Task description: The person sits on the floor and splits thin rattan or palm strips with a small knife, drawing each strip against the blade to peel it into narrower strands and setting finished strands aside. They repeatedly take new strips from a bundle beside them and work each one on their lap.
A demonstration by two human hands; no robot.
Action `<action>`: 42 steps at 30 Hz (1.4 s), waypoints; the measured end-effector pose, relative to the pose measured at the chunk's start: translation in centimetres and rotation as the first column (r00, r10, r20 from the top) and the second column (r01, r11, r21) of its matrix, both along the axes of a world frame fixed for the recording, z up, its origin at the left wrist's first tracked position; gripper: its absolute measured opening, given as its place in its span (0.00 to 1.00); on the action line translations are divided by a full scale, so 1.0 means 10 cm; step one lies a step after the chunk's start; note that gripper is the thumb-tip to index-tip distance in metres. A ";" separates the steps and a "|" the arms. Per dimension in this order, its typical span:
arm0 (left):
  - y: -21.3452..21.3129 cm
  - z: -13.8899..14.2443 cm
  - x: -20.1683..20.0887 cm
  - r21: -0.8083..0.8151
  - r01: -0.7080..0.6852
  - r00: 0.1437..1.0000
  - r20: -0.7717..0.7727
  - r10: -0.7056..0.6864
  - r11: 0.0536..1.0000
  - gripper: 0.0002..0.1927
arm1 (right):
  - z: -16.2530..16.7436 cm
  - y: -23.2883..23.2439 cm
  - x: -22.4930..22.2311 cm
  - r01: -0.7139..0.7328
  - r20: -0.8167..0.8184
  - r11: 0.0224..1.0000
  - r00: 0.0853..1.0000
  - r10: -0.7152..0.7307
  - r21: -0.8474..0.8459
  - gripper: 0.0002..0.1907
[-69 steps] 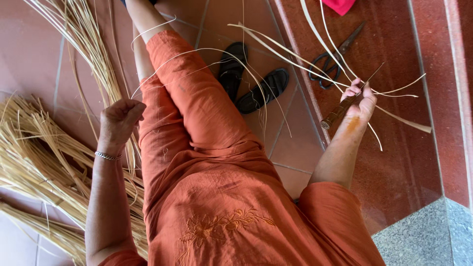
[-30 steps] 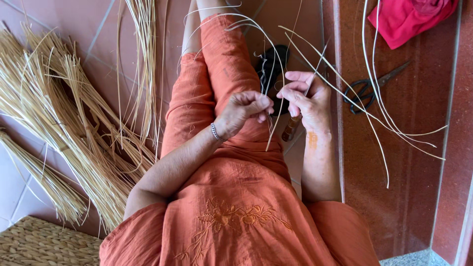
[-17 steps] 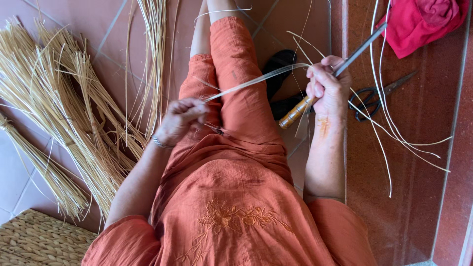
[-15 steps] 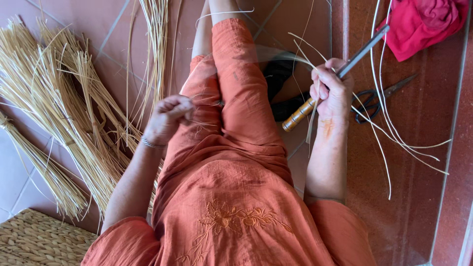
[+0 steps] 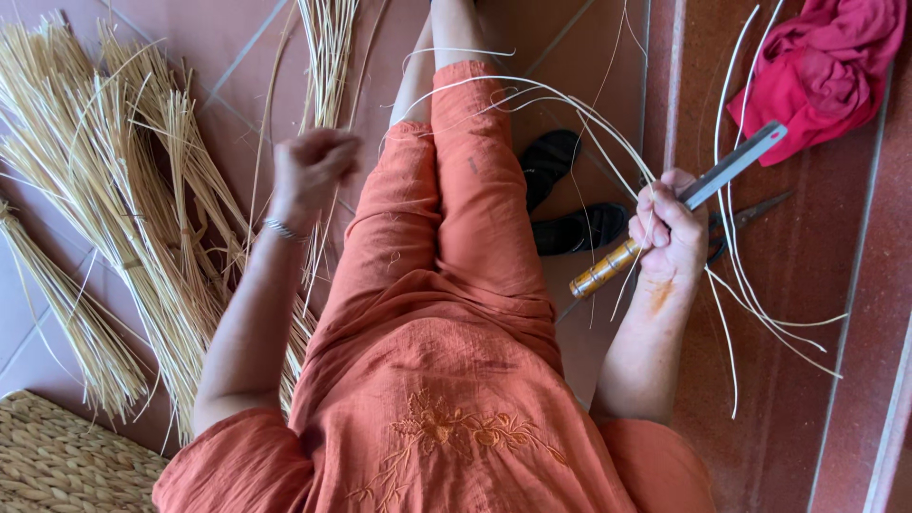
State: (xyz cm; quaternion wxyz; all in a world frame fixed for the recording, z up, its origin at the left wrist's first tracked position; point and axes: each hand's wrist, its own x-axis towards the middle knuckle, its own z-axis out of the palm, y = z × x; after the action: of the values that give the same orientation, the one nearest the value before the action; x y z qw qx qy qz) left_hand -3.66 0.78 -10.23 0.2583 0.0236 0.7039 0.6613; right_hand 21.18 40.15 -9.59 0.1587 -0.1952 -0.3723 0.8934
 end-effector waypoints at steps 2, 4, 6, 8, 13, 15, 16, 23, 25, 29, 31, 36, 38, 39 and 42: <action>0.34 0.01 0.03 0.073 0.084 0.996 -0.017 -0.083 0.994 0.13 | 0.04 -0.07 0.00 -0.019 -0.008 1.000 1.000 0.019 0.000 0.12; 0.67 0.01 0.07 0.083 0.166 0.985 0.033 -0.170 0.983 0.25 | 0.06 -0.13 0.00 -0.050 -0.028 0.999 0.998 0.050 -0.002 0.12; 0.98 0.01 0.09 0.144 0.213 0.965 0.123 -0.231 0.966 0.36 | 0.07 -0.20 0.01 -0.090 -0.053 0.996 0.995 0.090 -0.008 0.13; 1.25 -0.01 0.10 0.222 0.279 0.953 0.058 -0.299 0.934 0.39 | 0.07 -0.26 0.01 -0.124 -0.015 0.991 0.992 0.125 0.054 0.15; 1.58 -0.02 0.23 0.186 0.391 0.920 -0.092 -0.380 0.901 0.22 | 0.12 -0.37 0.08 -0.239 0.099 0.955 0.969 0.225 0.175 0.18; 1.55 -0.05 0.33 0.062 0.404 0.869 -0.338 -0.362 0.913 0.10 | 0.16 -0.39 0.07 -0.328 0.200 0.910 0.938 0.282 0.255 0.20; 1.51 -0.05 0.38 -0.002 0.401 0.816 -0.453 -0.358 0.916 0.06 | 0.18 -0.39 0.06 -0.357 0.292 0.879 0.918 0.268 0.316 0.21; 1.06 0.13 0.63 -0.060 0.468 0.629 -0.678 -0.380 0.882 0.05 | 0.35 -0.11 0.07 -0.445 0.318 0.748 0.892 0.322 0.492 0.27; 0.97 0.20 0.62 -0.064 0.450 0.625 -0.690 -0.365 0.891 0.07 | 0.48 0.07 0.10 -0.432 0.174 0.772 0.900 0.399 0.467 0.30; 0.90 0.33 0.52 -0.133 0.405 0.508 -0.790 -0.343 0.905 0.09 | 0.62 0.15 -0.06 -0.300 0.056 0.827 0.948 0.312 0.476 0.24; 0.92 0.37 0.52 -0.186 0.431 0.353 -0.866 -0.355 0.883 0.13 | 0.67 0.03 -0.19 -0.310 0.158 0.771 0.950 0.268 0.556 0.18; 1.05 0.39 0.69 -0.303 0.437 0.206 -0.882 -0.423 0.846 0.16 | 0.66 -0.50 -0.76 -0.470 0.321 0.557 0.881 0.349 0.685 0.12; 1.06 0.37 0.76 -0.335 0.447 0.192 -0.870 -0.455 0.829 0.16 | 0.69 -0.63 -0.92 -0.484 0.312 0.512 0.868 0.387 0.709 0.11; 1.07 0.36 0.79 -0.352 0.454 0.182 -0.862 -0.472 0.818 0.18 | 0.71 -0.69 -0.99 -0.522 0.361 0.479 0.847 0.390 0.706 0.11; 1.07 0.29 0.85 -0.377 0.459 0.143 -0.862 -0.486 0.805 0.18 | 0.76 -0.79 -1.14 -0.611 0.475 0.418 0.789 0.391 0.672 0.11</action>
State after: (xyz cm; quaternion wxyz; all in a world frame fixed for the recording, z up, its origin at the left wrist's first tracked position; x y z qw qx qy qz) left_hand 4.80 11.47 -7.29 -0.0030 0.6152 0.6810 0.3972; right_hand 9.75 32.27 -1.95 -0.0949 -0.0897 -0.7883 0.6012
